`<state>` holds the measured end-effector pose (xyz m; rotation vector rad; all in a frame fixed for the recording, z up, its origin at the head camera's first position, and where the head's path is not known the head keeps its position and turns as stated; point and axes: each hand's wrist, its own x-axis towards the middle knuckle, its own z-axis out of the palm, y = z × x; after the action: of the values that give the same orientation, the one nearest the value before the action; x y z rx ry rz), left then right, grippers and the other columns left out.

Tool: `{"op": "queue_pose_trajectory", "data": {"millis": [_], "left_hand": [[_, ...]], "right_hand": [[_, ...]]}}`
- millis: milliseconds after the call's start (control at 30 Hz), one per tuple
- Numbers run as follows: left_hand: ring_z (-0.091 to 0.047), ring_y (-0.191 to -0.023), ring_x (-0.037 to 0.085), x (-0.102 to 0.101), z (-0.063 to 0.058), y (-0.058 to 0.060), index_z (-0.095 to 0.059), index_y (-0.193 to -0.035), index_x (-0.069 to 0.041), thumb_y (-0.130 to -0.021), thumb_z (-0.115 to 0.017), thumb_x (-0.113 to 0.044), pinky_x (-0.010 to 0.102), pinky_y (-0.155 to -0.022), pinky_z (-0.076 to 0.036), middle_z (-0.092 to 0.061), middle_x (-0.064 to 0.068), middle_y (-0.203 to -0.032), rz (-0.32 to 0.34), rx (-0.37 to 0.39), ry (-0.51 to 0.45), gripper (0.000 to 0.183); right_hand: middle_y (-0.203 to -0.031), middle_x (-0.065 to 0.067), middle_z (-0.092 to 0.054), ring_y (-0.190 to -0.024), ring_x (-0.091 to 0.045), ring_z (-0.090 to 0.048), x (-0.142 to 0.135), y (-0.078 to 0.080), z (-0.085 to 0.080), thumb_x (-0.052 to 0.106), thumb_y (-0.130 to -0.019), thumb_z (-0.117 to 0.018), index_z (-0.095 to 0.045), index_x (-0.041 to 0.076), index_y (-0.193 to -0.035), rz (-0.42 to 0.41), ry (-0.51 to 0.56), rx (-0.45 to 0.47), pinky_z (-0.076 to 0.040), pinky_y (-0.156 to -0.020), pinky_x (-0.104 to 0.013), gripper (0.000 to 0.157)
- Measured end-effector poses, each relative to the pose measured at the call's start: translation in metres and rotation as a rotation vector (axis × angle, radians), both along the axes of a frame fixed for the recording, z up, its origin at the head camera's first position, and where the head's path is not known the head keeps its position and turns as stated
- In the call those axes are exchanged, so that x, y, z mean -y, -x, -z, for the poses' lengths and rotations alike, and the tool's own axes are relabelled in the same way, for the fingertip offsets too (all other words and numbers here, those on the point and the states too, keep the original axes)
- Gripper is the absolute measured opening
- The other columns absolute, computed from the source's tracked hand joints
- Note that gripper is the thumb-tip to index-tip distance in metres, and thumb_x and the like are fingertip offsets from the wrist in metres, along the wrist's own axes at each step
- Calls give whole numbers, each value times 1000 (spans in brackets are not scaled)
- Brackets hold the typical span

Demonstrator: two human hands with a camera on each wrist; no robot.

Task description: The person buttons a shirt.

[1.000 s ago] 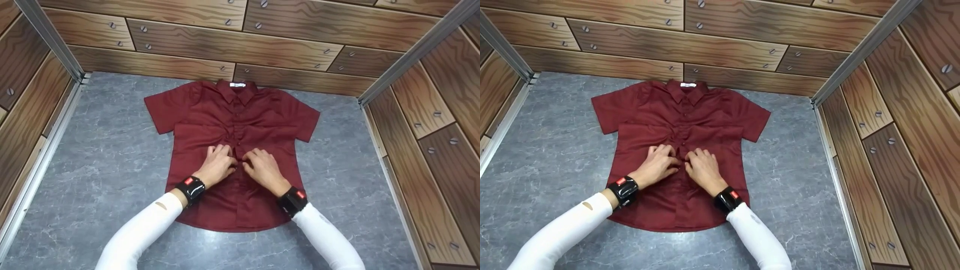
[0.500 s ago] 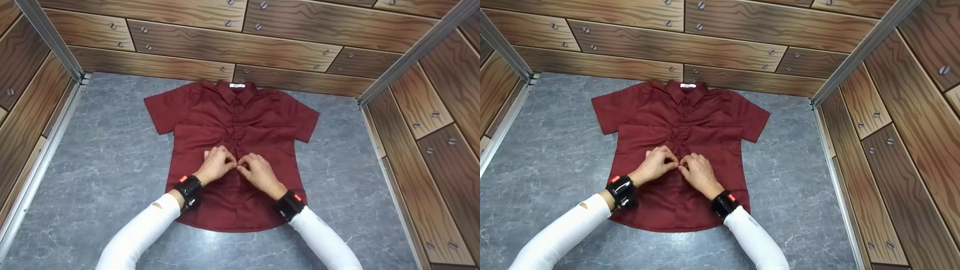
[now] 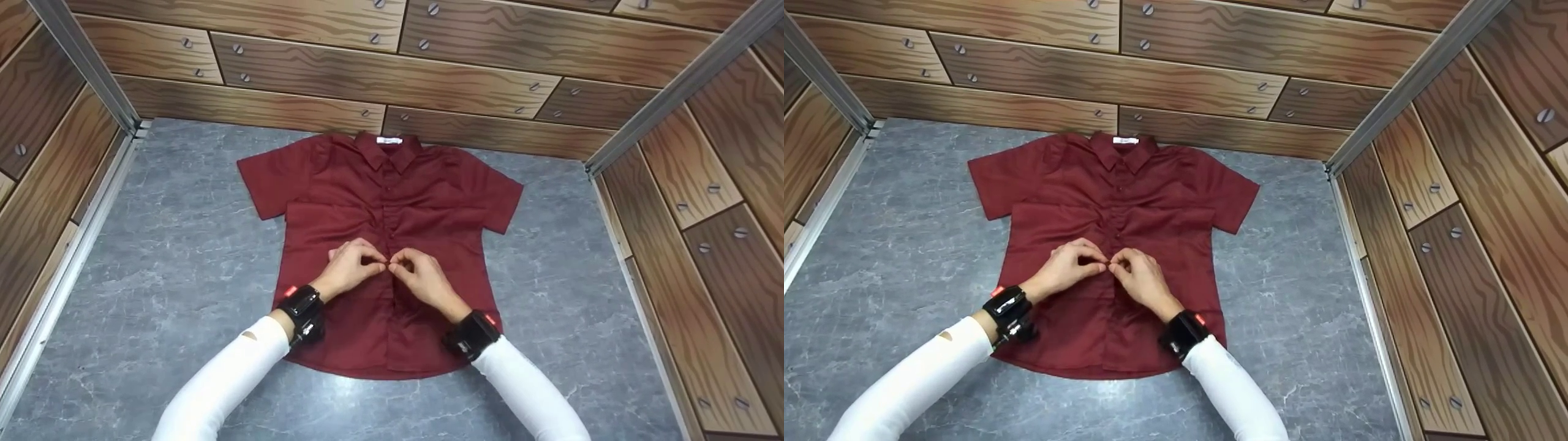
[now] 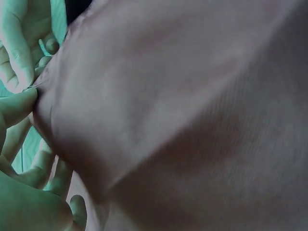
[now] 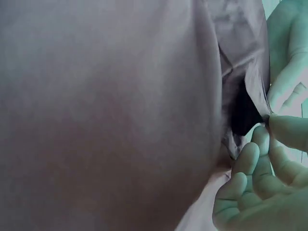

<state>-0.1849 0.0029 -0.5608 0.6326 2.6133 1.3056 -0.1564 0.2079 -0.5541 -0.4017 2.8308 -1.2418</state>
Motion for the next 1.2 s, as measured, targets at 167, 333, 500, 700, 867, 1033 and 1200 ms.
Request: {"op": "queue_pose_trajectory", "data": {"millis": [167, 333, 500, 700, 867, 1033, 1200], "left_hand": [[-62, -109, 28, -2, -1, 2, -83, -102, -12, -91, -77, -20, 52, -92, -34, -69, 3, -106, -2, 0, -21, 14], [-61, -110, 28, -3, -1, 2, -82, -104, -12, -93, -75, -20, 52, -93, -34, -69, 3, -107, -3, 4, -14, 15], [-62, -109, 28, -3, -1, 2, -81, -102, -13, -94, -74, -19, 52, -93, -34, -69, 2, -105, 1, -7, -2, 13], [-63, -106, 28, -1, 1, 2, -79, -96, -14, -92, -71, -19, 51, -91, -35, -68, 2, -102, -3, -19, 4, 10], [-64, -105, 27, -1, 4, 2, -79, -96, -15, -91, -69, -21, 50, -89, -36, -68, 1, -101, -4, -21, 4, 12], [-64, -104, 26, -2, 6, 3, -80, -98, -14, -92, -71, -21, 50, -88, -36, -68, 0, -100, 9, -33, -2, 13], [-64, -103, 25, -4, 5, 2, -82, -99, -15, -91, -73, -22, 50, -88, -36, -68, 0, -99, 18, -21, -1, 14]], "right_hand": [[-91, 1, -70, -78, -13, -59, -2, 3, -1, 19, -98, -72, -71, 12, -98, 14, 42, 70, -46, -70, -30, 7], [-91, 1, -70, -79, -14, -60, -3, 6, 0, 18, -97, -73, -71, 12, -98, 16, 46, 95, -46, -71, -31, 6], [-90, 2, -70, -80, -13, -63, -4, 6, 1, 18, -96, -74, -71, 12, -98, 19, 36, 83, -48, -73, -31, 7], [-83, 1, -68, -75, -16, -64, -4, 5, 5, 14, -94, -69, -65, 12, -98, 37, -53, 35, -50, -71, -36, 6], [-75, 3, -66, -67, -17, -64, 0, 4, 10, 22, -93, -72, -64, 15, -92, 57, -311, -66, -52, -62, -40, 11], [-69, 3, -60, -63, -25, -62, 7, 5, 12, 26, -87, -75, -62, 17, -79, 66, -490, -142, -51, -56, -44, 18], [-70, -1, -63, -63, -31, -65, 11, 8, 13, 30, -88, -75, -63, 16, -78, 84, -584, -181, -52, -56, -48, 22]]}}
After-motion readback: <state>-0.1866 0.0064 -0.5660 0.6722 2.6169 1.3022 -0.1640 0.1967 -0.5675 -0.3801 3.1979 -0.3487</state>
